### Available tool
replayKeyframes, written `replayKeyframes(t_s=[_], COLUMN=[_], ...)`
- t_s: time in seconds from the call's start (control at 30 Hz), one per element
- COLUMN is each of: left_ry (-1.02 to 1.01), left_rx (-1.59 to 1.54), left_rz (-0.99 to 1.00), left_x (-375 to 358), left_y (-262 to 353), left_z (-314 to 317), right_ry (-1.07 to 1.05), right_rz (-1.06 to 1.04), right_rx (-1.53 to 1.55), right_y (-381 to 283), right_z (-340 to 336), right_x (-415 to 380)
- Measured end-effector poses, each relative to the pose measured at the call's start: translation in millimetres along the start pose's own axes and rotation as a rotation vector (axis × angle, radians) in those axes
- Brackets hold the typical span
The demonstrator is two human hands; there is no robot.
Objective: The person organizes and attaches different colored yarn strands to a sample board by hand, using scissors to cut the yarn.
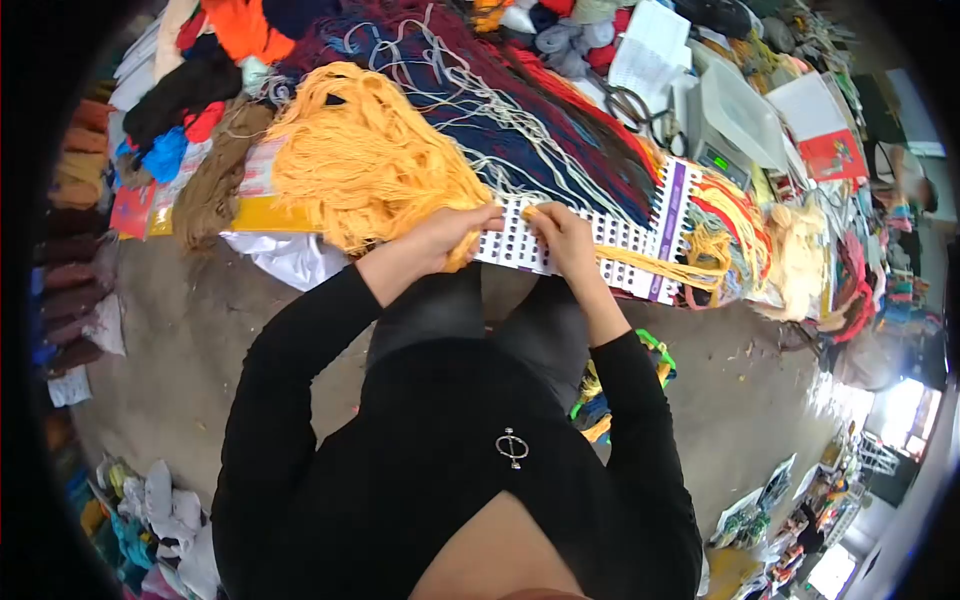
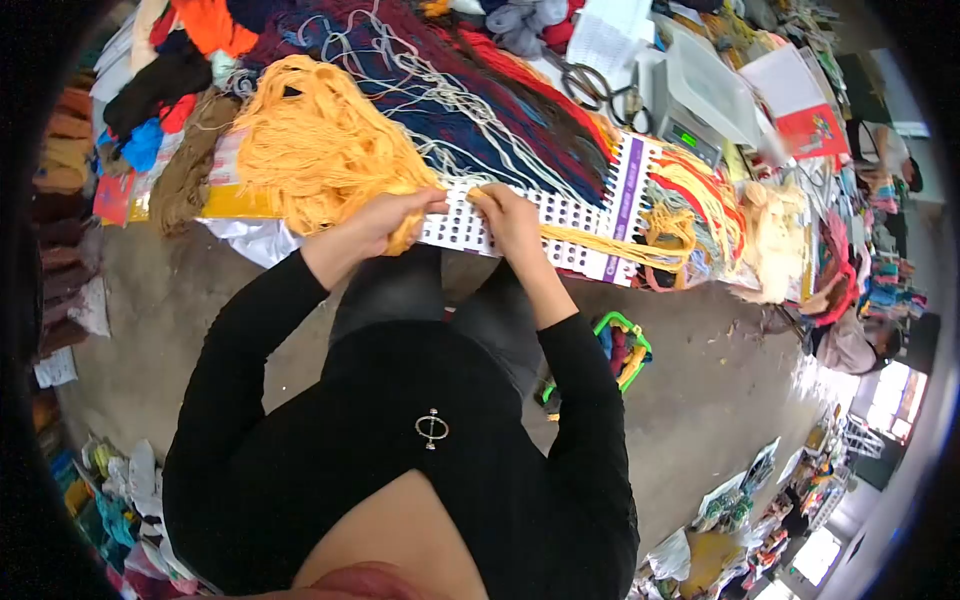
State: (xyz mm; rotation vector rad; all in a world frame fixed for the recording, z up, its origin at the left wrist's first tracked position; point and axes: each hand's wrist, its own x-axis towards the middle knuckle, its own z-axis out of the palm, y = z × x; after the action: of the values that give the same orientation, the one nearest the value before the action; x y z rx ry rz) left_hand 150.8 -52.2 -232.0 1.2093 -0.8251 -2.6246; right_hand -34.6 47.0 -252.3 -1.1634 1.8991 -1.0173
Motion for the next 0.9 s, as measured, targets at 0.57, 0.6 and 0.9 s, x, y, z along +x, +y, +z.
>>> replayKeyframes(t_s=[0.57, 0.6, 0.9], left_ry=[0.088, 0.072, 0.223], left_rx=[0.353, 0.336, 1.109], left_rz=[0.175, 0.165, 0.699], left_x=[34.6, 38.4, 57.9], left_y=[-4.9, -5.1, -15.7], left_z=[16.0, 17.2, -21.5], right_ry=[0.153, 0.119, -0.124], right_rz=[-0.455, -0.378, 0.022], right_rx=[-0.443, -0.423, -0.401], right_y=[-9.1, -12.3, -15.8], right_z=[11.1, 8.8, -1.1], right_x=[-5.1, -4.2, 9.1])
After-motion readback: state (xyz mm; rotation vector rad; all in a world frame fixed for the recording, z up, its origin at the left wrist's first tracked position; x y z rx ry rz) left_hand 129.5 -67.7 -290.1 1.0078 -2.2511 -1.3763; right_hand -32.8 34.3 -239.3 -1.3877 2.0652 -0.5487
